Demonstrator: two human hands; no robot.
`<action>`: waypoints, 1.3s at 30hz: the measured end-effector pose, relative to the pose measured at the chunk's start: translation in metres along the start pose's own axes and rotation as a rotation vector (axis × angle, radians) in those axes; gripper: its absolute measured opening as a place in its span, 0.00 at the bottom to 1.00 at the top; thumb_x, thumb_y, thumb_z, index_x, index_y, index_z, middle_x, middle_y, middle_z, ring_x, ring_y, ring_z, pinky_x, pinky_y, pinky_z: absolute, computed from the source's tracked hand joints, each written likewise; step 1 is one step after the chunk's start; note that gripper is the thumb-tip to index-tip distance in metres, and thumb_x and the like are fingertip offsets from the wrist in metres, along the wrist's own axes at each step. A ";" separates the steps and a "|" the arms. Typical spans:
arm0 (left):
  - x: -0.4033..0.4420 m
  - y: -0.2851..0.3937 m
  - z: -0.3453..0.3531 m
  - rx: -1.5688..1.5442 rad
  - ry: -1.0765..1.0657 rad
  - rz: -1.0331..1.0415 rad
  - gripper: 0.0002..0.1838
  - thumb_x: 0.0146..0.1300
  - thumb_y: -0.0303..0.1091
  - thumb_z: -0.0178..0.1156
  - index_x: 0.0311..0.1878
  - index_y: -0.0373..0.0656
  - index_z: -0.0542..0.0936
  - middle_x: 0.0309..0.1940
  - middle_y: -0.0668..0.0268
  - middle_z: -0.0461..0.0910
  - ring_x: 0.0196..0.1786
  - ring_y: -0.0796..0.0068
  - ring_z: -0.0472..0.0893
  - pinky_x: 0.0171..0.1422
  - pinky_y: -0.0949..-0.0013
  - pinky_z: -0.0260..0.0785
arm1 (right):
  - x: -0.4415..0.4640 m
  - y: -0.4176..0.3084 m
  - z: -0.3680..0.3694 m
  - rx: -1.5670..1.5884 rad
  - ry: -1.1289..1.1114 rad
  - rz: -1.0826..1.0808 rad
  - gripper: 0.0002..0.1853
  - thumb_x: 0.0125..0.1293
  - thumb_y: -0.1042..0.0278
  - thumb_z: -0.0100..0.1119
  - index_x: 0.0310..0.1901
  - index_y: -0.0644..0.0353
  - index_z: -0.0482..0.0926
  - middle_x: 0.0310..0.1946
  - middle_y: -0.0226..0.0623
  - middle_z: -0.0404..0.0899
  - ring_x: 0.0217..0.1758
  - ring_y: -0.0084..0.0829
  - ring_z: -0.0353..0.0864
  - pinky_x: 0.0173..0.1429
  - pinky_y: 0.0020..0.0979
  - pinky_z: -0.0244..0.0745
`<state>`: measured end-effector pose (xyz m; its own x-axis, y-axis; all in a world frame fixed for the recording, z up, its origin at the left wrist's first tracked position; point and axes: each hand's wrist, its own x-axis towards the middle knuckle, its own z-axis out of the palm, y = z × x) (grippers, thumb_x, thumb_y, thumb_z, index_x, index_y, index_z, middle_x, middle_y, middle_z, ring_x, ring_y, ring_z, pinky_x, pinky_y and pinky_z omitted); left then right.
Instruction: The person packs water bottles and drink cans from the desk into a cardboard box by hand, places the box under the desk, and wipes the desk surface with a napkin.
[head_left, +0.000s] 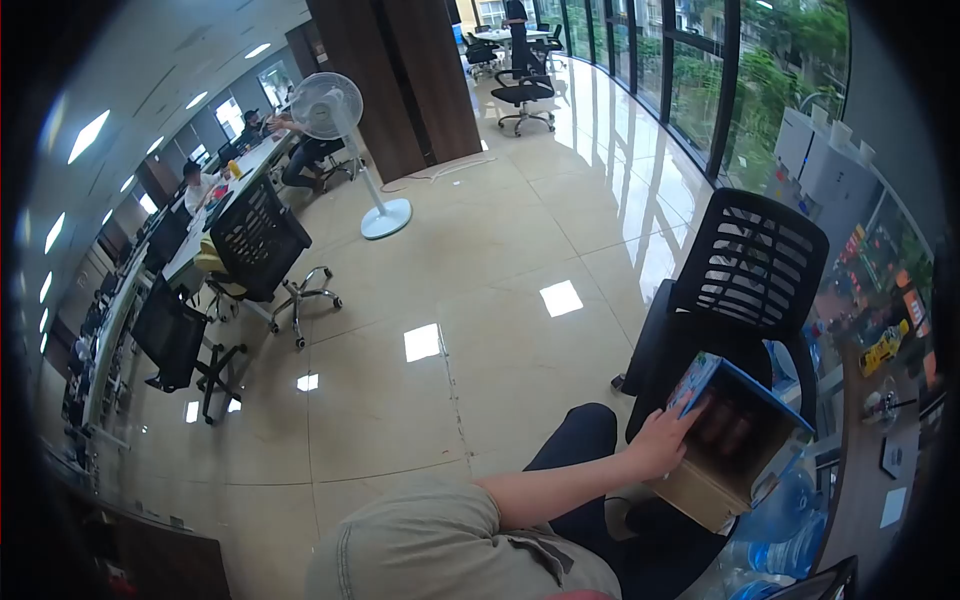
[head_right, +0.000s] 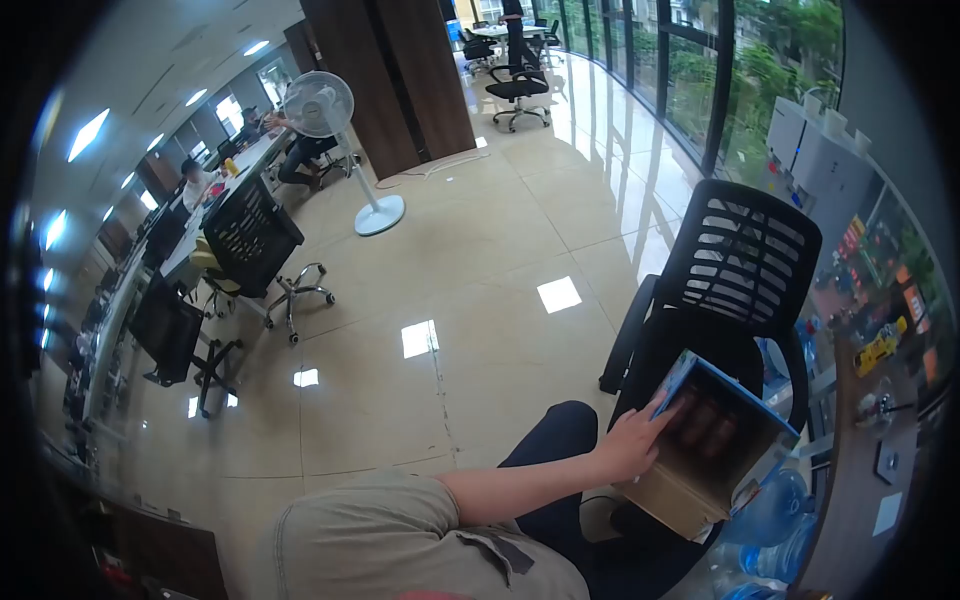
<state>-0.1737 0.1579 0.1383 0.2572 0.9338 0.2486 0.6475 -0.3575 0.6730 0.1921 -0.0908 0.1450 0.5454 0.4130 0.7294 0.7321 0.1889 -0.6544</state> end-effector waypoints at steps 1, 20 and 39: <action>-0.003 -0.001 0.002 0.002 0.005 0.001 0.48 0.65 0.25 0.60 0.89 0.52 0.54 0.86 0.40 0.53 0.77 0.39 0.72 0.80 0.36 0.63 | -0.008 -0.003 0.014 0.070 -0.046 0.026 0.35 0.73 0.63 0.71 0.76 0.66 0.71 0.71 0.51 0.78 0.72 0.46 0.79 0.75 0.47 0.76; -0.006 0.005 -0.008 -0.162 -0.106 -0.080 0.53 0.60 0.21 0.61 0.89 0.47 0.51 0.87 0.42 0.51 0.82 0.36 0.66 0.80 0.47 0.69 | 0.002 -0.095 0.258 -0.195 -0.623 0.187 0.36 0.64 0.52 0.79 0.65 0.65 0.72 0.48 0.54 0.83 0.54 0.58 0.84 0.59 0.54 0.79; -0.001 0.018 -0.009 -0.247 -0.183 -0.120 0.53 0.65 0.24 0.57 0.91 0.49 0.44 0.88 0.42 0.47 0.87 0.40 0.58 0.86 0.52 0.62 | 0.041 0.010 0.358 -0.655 -0.936 0.822 0.59 0.63 0.27 0.68 0.80 0.67 0.55 0.74 0.62 0.73 0.76 0.52 0.78 0.78 0.47 0.76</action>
<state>-0.1692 0.1510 0.1563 0.3292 0.9433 0.0430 0.4933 -0.2106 0.8439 0.0758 0.2468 0.0977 0.6242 0.6817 -0.3816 0.5374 -0.7292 -0.4237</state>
